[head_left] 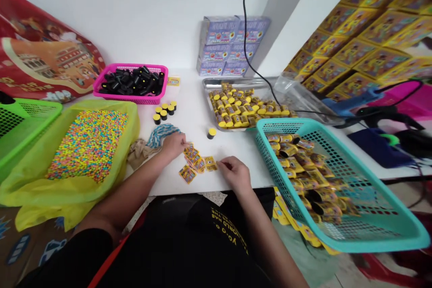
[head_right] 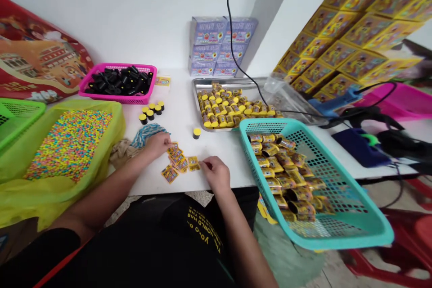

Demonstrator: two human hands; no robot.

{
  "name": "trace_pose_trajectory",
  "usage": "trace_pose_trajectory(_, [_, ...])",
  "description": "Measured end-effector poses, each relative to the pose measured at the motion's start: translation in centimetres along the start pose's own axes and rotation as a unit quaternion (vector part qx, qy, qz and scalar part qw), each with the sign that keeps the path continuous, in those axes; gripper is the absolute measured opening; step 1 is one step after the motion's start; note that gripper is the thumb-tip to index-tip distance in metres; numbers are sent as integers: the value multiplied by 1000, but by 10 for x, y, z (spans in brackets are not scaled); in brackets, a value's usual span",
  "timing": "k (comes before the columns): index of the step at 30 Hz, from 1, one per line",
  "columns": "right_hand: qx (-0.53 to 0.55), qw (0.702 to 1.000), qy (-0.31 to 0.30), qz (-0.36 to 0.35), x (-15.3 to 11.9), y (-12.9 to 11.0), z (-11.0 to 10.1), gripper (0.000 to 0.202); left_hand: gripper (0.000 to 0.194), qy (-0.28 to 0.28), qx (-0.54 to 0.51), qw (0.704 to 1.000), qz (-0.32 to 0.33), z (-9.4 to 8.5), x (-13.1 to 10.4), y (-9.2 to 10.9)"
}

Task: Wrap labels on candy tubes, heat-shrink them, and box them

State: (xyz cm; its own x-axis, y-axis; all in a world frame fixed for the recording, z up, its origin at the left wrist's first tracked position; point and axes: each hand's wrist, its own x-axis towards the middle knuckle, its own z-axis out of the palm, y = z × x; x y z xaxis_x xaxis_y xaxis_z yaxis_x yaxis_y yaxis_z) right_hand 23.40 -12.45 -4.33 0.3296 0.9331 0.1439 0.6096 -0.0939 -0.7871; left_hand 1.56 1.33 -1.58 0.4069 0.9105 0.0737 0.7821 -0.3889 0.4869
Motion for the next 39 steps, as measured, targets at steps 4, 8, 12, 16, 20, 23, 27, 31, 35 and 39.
trace_pose_trajectory(4, [49,997,58,3,7,-12,6,29,18,56,-100,993,19,3,1,-13])
trace_pose_trajectory(8, [92,995,34,-26,24,-41,20,30,20,70,-254,964,45,0,-6,-9])
trace_pose_trajectory(12, [176,979,-100,-4,45,-68,37,32,27,5,-397,917,30,-2,-12,2])
trace_pose_trajectory(16, [253,963,-87,41,58,-76,47,36,42,-47,-517,854,-31,-5,-12,4])
trace_pose_trajectory(20, [287,953,-80,55,63,-75,49,34,40,-79,-527,845,-42,-6,-10,2])
trace_pose_trajectory(23, [280,953,-98,61,63,-76,49,33,44,-65,-513,854,-62,-4,-9,2])
trace_pose_trajectory(27, [244,965,-85,38,61,-79,48,31,44,-49,-507,856,-89,-3,-10,1])
trace_pose_trajectory(31, [230,970,-79,17,62,-80,48,31,47,-51,-501,859,-93,-2,-11,1])
trace_pose_trajectory(35, [199,976,-83,28,68,-74,49,31,47,-53,-496,863,-88,-2,-10,0])
trace_pose_trajectory(39, [79,992,-99,19,66,-61,48,27,43,-19,-487,868,-94,-3,-5,-7])
